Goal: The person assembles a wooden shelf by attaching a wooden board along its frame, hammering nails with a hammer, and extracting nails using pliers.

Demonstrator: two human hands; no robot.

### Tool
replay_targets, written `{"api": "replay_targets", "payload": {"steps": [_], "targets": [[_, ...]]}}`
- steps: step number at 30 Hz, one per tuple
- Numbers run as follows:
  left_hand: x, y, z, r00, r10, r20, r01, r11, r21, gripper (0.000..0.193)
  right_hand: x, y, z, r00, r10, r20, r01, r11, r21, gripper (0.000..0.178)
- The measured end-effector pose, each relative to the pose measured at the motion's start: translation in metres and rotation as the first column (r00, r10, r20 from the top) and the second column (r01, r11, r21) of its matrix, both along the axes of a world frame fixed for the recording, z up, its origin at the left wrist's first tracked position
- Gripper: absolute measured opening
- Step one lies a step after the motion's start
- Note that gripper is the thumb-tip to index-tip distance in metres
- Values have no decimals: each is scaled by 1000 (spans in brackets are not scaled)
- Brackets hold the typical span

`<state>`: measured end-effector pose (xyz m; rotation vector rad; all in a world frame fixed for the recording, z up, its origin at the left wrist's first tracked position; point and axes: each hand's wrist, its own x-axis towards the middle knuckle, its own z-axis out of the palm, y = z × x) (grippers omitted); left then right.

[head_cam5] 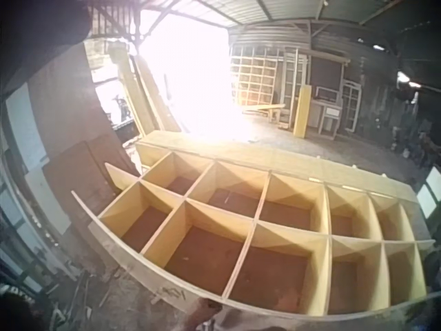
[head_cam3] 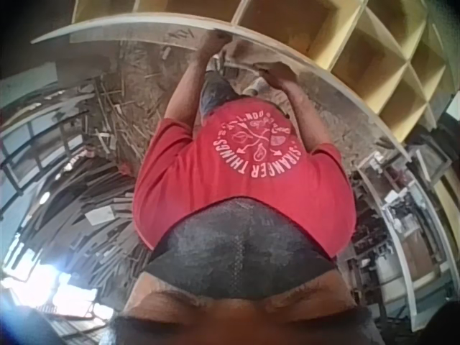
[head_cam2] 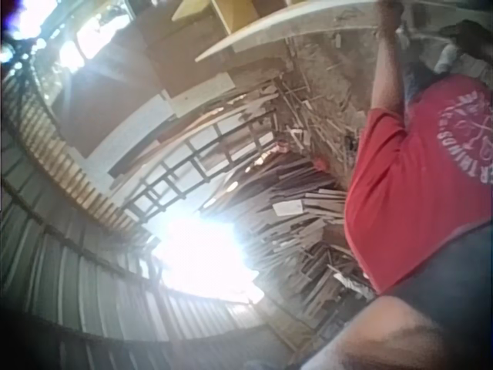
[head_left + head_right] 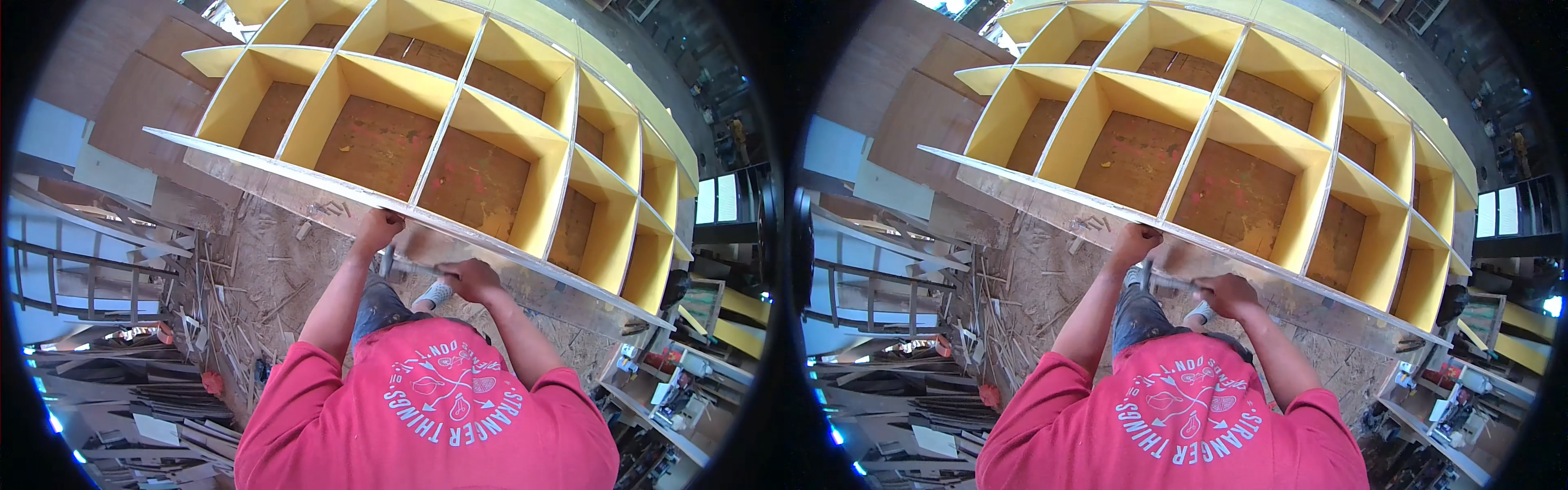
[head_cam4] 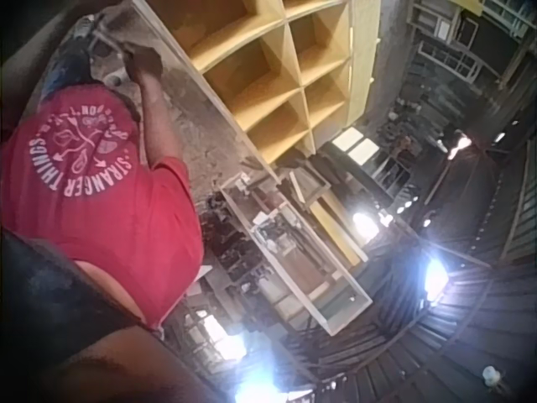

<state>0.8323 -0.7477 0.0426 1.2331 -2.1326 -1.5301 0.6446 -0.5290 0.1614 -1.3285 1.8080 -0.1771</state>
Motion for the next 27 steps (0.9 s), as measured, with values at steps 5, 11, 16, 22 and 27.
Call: {"api": "replay_targets", "payload": {"steps": [5,11,16,22,27], "targets": [[-4,-2,-1,997,-9,72,7,1000,29,25,-5,13,-27,999,34,42,-31,998,-60,41],[-10,-3,2,999,9,51,-13,997,74,27,-5,18,-39,993,-111,45,114,991,-76,42],[-5,-4,11,998,-11,55,8,998,55,28,-8,12,-20,997,65,49,-65,998,15,42],[33,-29,42,969,232,-85,-132,777,616,61,-2,30,-32,990,-114,80,120,990,-79,42],[35,-54,79,659,738,-147,-308,443,842,69,20,36,-35,980,198,25,-200,978,62,42]]}}
